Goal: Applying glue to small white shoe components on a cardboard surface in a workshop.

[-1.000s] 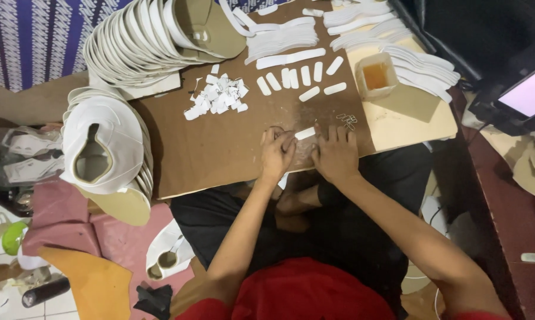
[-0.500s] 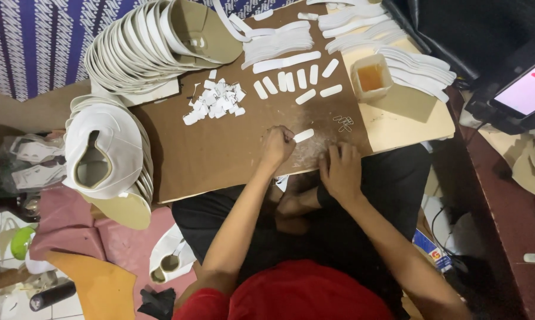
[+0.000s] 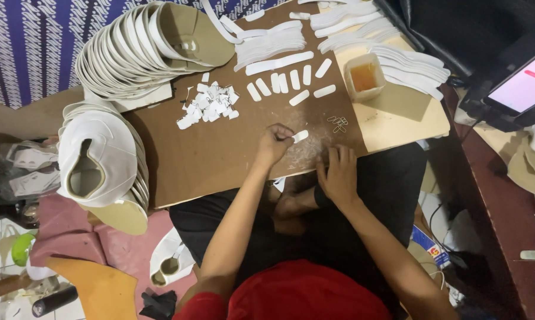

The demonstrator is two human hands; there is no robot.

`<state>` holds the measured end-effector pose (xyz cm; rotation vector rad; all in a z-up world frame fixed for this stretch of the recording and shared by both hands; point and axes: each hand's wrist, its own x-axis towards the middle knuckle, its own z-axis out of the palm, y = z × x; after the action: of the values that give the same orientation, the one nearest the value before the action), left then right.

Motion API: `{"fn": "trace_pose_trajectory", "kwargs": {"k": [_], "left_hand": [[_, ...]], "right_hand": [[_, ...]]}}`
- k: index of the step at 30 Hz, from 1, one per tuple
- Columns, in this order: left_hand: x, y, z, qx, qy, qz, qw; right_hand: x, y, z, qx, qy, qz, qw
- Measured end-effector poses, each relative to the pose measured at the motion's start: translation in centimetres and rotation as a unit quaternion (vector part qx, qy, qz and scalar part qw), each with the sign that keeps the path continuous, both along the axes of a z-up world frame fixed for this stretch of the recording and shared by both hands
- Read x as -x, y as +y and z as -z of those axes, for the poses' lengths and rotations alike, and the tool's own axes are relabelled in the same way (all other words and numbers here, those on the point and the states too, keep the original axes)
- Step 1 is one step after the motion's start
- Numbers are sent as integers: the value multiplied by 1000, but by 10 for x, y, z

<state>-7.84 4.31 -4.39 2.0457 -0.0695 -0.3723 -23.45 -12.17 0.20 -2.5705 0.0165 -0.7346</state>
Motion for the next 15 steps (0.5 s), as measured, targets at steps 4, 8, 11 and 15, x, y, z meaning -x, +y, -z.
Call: {"fn": "trace_pose_trajectory", "kwargs": {"k": [4,8,11,15], "left_hand": [[12,-3,-62,81,57,-31,995],[0,5,-84,185,124,-72,972],[-33,10,-54,247,131,-137,950],[-78,13,-6,284,121,-220,925]], "right_hand": [[1,-1,1,-6,5,2,1000],[1,3,-15,-33,24,2,999],[1,4,-21,-25,29,8,999],[-2,2,-12,-11,27,13,999]]}}
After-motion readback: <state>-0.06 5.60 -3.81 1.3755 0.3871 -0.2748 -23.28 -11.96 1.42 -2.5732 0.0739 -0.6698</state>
